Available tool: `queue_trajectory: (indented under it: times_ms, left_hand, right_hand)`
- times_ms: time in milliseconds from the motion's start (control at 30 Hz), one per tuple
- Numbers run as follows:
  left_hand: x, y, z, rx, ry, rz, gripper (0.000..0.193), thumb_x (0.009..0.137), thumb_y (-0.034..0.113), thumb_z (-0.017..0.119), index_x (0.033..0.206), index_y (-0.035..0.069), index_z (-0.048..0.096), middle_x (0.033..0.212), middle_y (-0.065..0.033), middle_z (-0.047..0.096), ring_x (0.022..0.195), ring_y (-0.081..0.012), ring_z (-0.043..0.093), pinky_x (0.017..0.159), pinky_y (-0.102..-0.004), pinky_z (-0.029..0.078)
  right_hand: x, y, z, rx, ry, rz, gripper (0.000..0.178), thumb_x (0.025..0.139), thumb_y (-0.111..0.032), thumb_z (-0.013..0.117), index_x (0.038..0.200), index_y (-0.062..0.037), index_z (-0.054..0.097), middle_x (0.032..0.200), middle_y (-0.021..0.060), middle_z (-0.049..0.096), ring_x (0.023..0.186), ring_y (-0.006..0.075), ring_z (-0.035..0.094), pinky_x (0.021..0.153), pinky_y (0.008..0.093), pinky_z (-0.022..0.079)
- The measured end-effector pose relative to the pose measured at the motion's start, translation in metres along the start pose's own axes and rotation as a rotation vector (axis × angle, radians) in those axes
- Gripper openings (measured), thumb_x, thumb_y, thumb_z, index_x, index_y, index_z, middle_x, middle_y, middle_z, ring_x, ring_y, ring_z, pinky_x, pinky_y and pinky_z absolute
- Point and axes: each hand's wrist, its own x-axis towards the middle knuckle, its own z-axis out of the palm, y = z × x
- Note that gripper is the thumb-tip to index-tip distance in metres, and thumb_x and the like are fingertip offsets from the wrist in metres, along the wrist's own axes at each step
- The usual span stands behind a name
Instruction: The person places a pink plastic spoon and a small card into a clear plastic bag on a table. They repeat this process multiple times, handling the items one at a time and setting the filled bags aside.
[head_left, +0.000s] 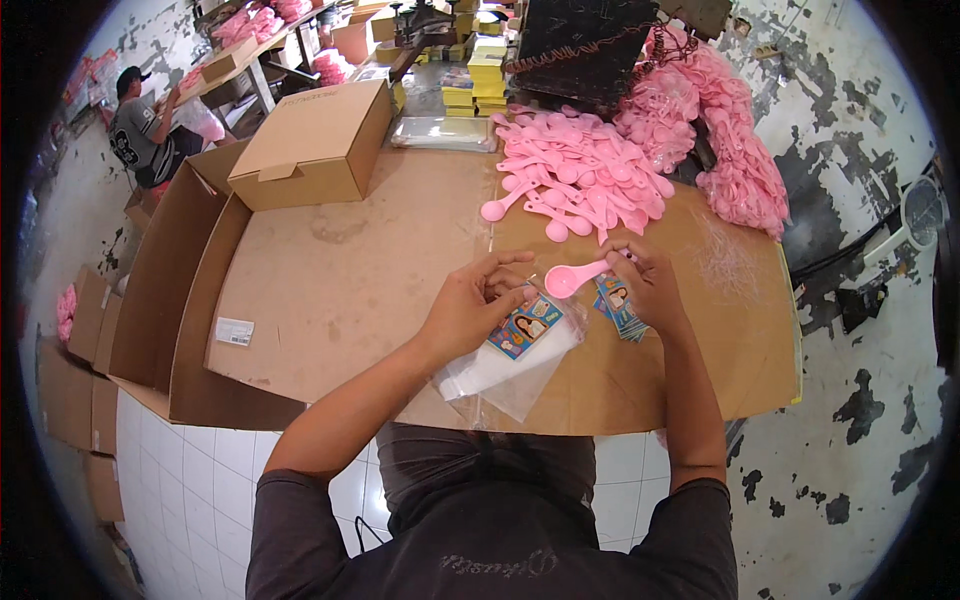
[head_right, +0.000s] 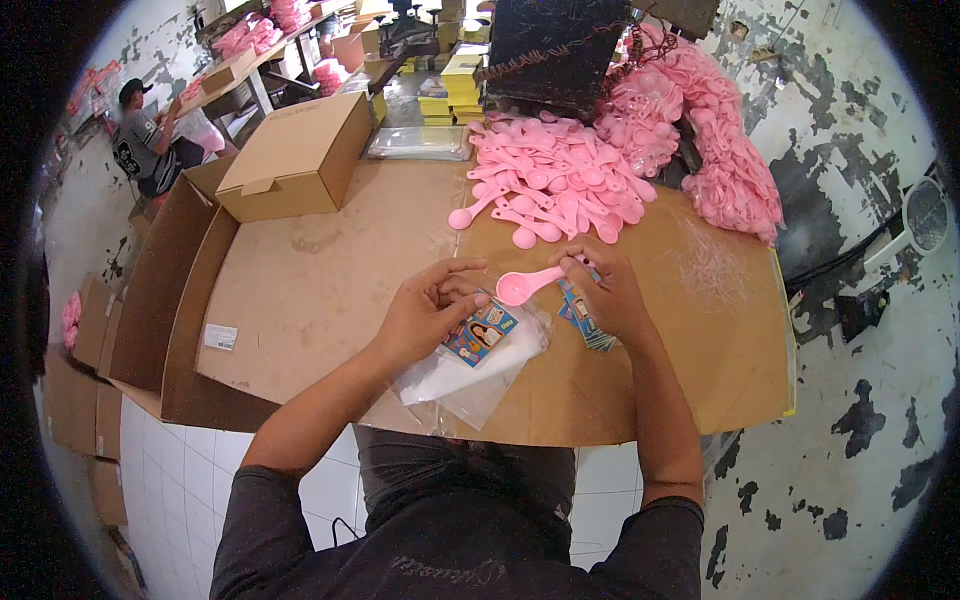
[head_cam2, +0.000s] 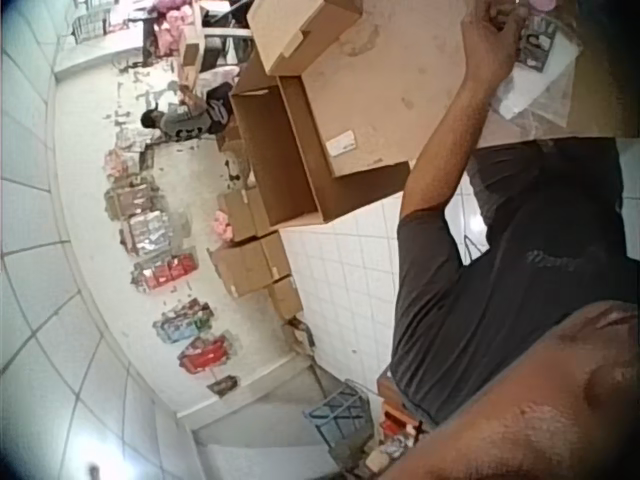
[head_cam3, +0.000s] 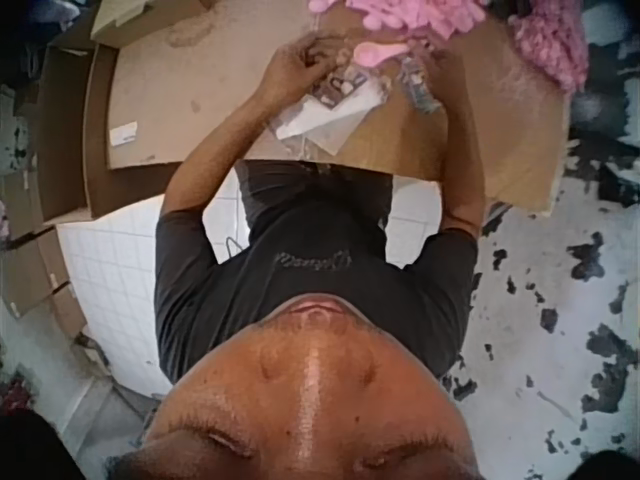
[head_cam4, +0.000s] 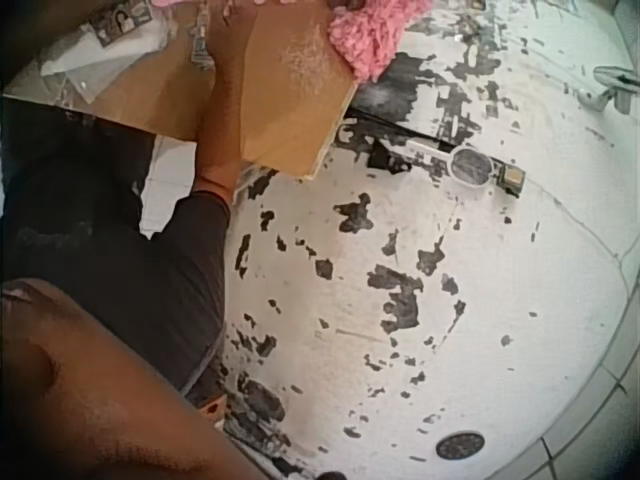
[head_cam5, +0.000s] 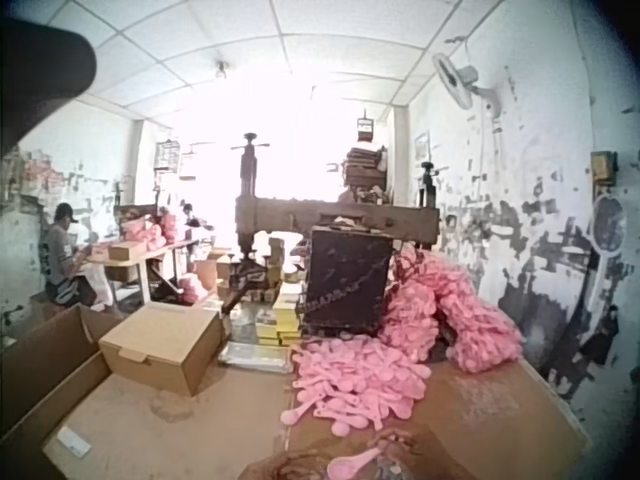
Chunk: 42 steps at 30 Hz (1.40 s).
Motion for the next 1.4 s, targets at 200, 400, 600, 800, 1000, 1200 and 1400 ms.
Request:
queue_trajectory:
  times_ms: [200, 400, 600, 800, 1000, 1200, 1400]
  left_hand:
    - [0.001, -0.003, 0.002, 0.03, -0.019, -0.049, 0.041, 0.099, 0.007, 0.071, 0.138, 0.0, 0.06, 0.101, -0.0058, 0.076, 0.079, -0.0033, 0.064, 0.067, -0.0208, 0.051]
    - [0.002, -0.005, 0.002, 0.108, -0.049, -0.032, 0.037, 0.099, 0.006, 0.071, 0.134, -0.001, 0.063, 0.104, -0.0076, 0.076, 0.09, -0.0064, 0.068, 0.08, -0.023, 0.056]
    - [0.003, -0.013, 0.005, 0.06, -0.095, -0.016, 0.039, 0.099, 0.006, 0.07, 0.137, -0.001, 0.061, 0.104, -0.0071, 0.076, 0.094, -0.008, 0.069, 0.086, -0.0248, 0.056]
    - [0.003, -0.011, 0.005, -0.078, -0.096, -0.062, 0.034, 0.1, 0.006, 0.069, 0.133, -0.001, 0.064, 0.104, -0.0064, 0.077, 0.092, -0.0074, 0.069, 0.083, -0.0248, 0.056]
    - [0.005, -0.01, -0.001, -0.135, -0.079, -0.067, 0.027, 0.103, 0.013, 0.066, 0.127, -0.001, 0.065, 0.104, -0.0042, 0.076, 0.088, -0.004, 0.066, 0.076, -0.0218, 0.053]
    - [0.002, -0.01, -0.001, -0.245, -0.197, -0.101, 0.025, 0.105, 0.014, 0.064, 0.128, 0.003, 0.064, 0.102, -0.0032, 0.075, 0.086, -0.0044, 0.065, 0.071, -0.0202, 0.05]
    - [0.0, -0.003, -0.005, -0.292, -0.354, -0.032, 0.029, 0.105, 0.012, 0.063, 0.131, 0.001, 0.061, 0.115, -0.0045, 0.072, 0.103, -0.0088, 0.067, 0.093, -0.0267, 0.052]
  right_hand:
    - [-0.003, 0.007, 0.0, -0.063, -0.03, -0.172, 0.011, 0.099, -0.004, 0.059, 0.1, 0.0003, 0.068, 0.092, 0.0054, 0.066, 0.085, 0.0132, 0.061, 0.076, 0.0298, 0.048]
    - [-0.004, 0.003, -0.002, -0.028, 0.03, -0.181, 0.009, 0.097, -0.003, 0.061, 0.101, 0.0001, 0.068, 0.091, 0.0059, 0.066, 0.084, 0.0145, 0.062, 0.076, 0.0318, 0.049]
    - [-0.007, 0.004, 0.014, -0.177, -0.121, -0.17, 0.02, 0.098, -0.005, 0.059, 0.114, -0.0006, 0.069, 0.104, 0.0085, 0.071, 0.093, 0.0196, 0.067, 0.082, 0.0335, 0.052]
    - [-0.014, -0.012, 0.056, 0.182, -0.282, -0.166, 0.058, 0.101, -0.02, 0.052, 0.155, -0.0016, 0.04, 0.148, 0.017, 0.056, 0.138, 0.0277, 0.052, 0.119, 0.0414, 0.032]
    - [-0.005, -0.02, 0.037, 0.749, -0.542, -0.107, 0.076, 0.099, -0.046, 0.044, 0.158, 0.0001, 0.036, 0.16, 0.016, 0.046, 0.151, 0.0296, 0.037, 0.127, 0.0463, 0.016]
    - [-0.004, -0.041, 0.03, 0.268, -0.341, -0.099, 0.047, 0.1, -0.021, 0.062, 0.142, -0.001, 0.059, 0.146, 0.012, 0.06, 0.138, 0.0292, 0.053, 0.119, 0.043, 0.036]
    - [0.003, -0.093, 0.028, -0.126, -0.39, -0.467, 0.015, 0.085, 0.001, 0.076, 0.098, -0.005, 0.078, 0.106, 0.0077, 0.073, 0.106, 0.0254, 0.068, 0.099, 0.0397, 0.05]
